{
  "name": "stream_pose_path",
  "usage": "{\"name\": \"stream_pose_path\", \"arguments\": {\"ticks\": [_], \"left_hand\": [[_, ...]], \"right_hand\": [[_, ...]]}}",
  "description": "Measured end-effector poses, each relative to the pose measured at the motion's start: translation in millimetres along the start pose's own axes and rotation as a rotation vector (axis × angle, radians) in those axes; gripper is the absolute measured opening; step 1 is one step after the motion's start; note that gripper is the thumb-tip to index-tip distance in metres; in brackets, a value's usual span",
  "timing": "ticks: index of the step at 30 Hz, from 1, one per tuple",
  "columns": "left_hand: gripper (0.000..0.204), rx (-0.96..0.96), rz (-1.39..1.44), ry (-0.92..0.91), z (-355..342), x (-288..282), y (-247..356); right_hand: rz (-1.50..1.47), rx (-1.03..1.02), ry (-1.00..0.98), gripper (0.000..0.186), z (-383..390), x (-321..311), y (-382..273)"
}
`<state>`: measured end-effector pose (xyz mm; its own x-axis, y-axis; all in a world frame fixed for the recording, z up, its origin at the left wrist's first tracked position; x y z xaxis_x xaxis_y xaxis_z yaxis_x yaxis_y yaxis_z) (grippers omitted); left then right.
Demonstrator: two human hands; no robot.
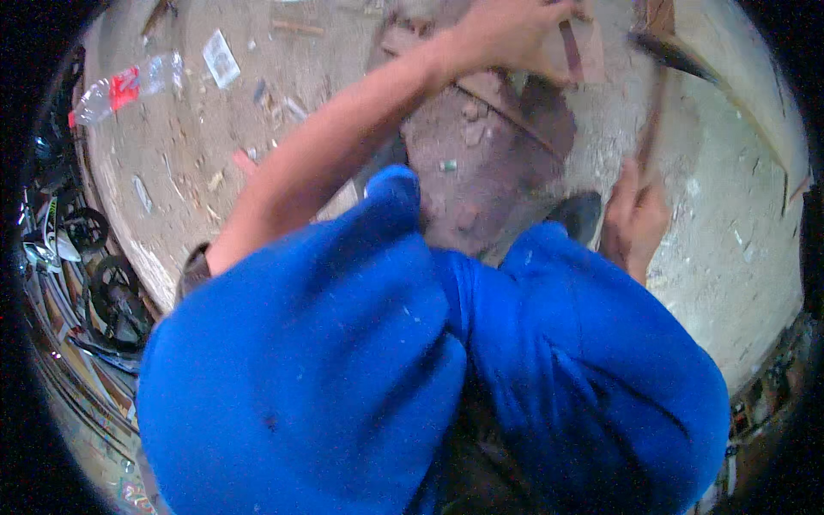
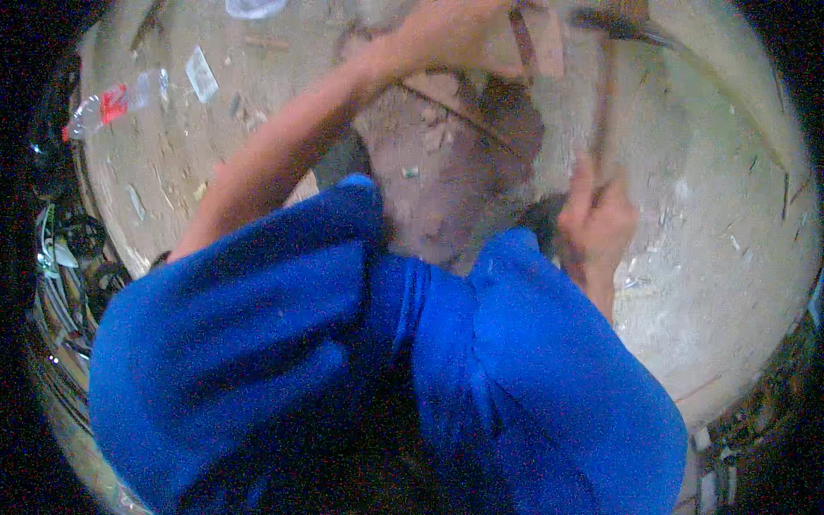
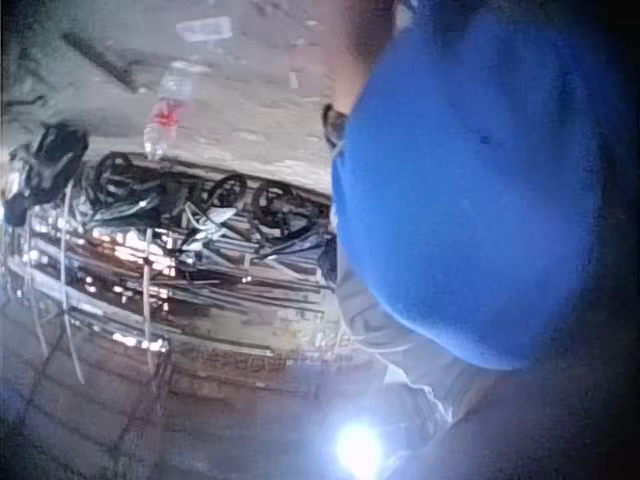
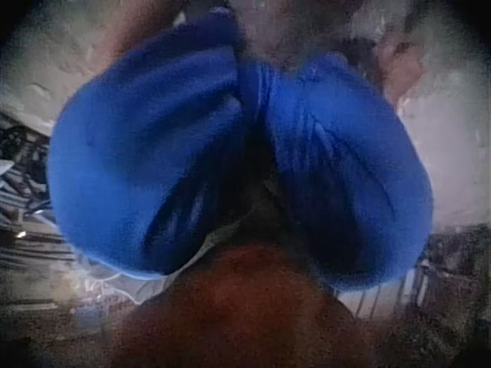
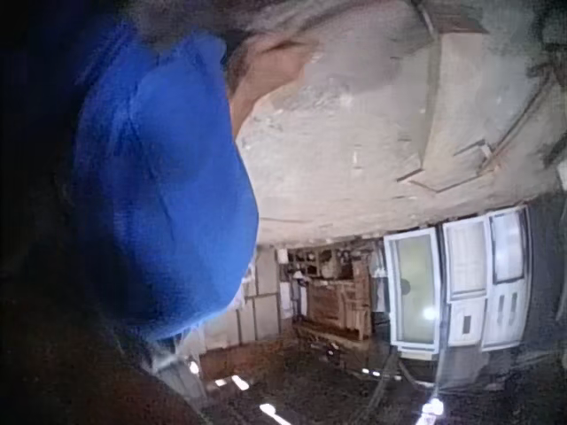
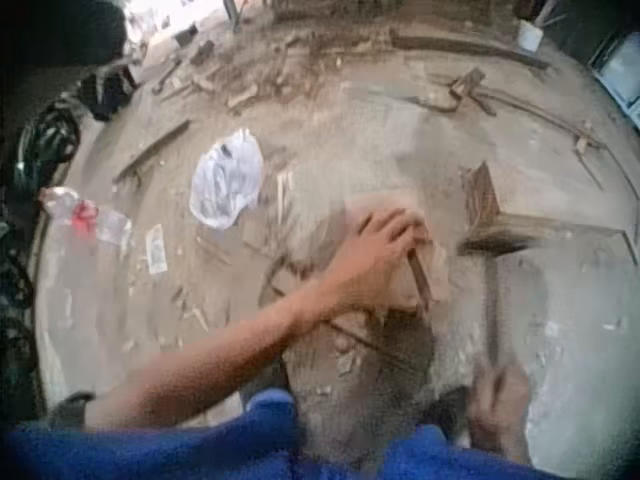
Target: The person builds a small wooden box by hammering small nails into thin wooden boards to join them, then hammers a nail into a separate larger piece of wood.
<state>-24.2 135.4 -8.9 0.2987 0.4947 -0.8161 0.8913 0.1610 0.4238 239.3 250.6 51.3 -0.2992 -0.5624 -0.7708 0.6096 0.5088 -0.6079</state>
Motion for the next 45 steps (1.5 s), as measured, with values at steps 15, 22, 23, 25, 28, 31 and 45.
{"name": "stream_pose_path", "arguments": {"ticks": [15,22,23,25,28,31,45], "left_hand": [[0.093,0.012,0.083,-0.04,5,-3,6],[0.083,-0.003,-0.14,-0.096,14,-40,-16],[0.083,0.023,-0.148,-0.09,4,-49,-22],[0.078,-0.302,-0.016,-0.059,-15,-66,-32],[0.071,-0.127,0.183,-0.09,-51,-40,-90],[0.088,-0.136,0.433,-0.32,-86,-23,-72],[0.066,-1.103,0.111,0.162,26,-71,-81]], "right_hand": [[0.101,0.058,-0.052,0.04,-4,6,-5],[-0.084,0.213,0.068,0.042,5,-27,45],[0.019,0.166,0.072,0.04,10,-19,64],[0.065,0.324,-0.002,0.042,26,-7,84],[-0.056,0.442,-0.058,0.043,44,16,92],[0.017,0.458,-0.044,0.041,51,16,113],[-0.44,0.423,-0.074,0.035,14,1,45]]}}
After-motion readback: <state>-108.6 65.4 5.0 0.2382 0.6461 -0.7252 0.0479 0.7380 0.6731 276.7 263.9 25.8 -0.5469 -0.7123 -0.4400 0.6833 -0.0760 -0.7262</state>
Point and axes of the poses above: each hand's wrist, its own z-axis away from the middle knuckle, its own x-axis out of the palm, y = z × x, the point moved 2 cm from there along -z, towards the middle knuckle, and after that the axes turned 2 degrees about z, right-handed, at the moved point
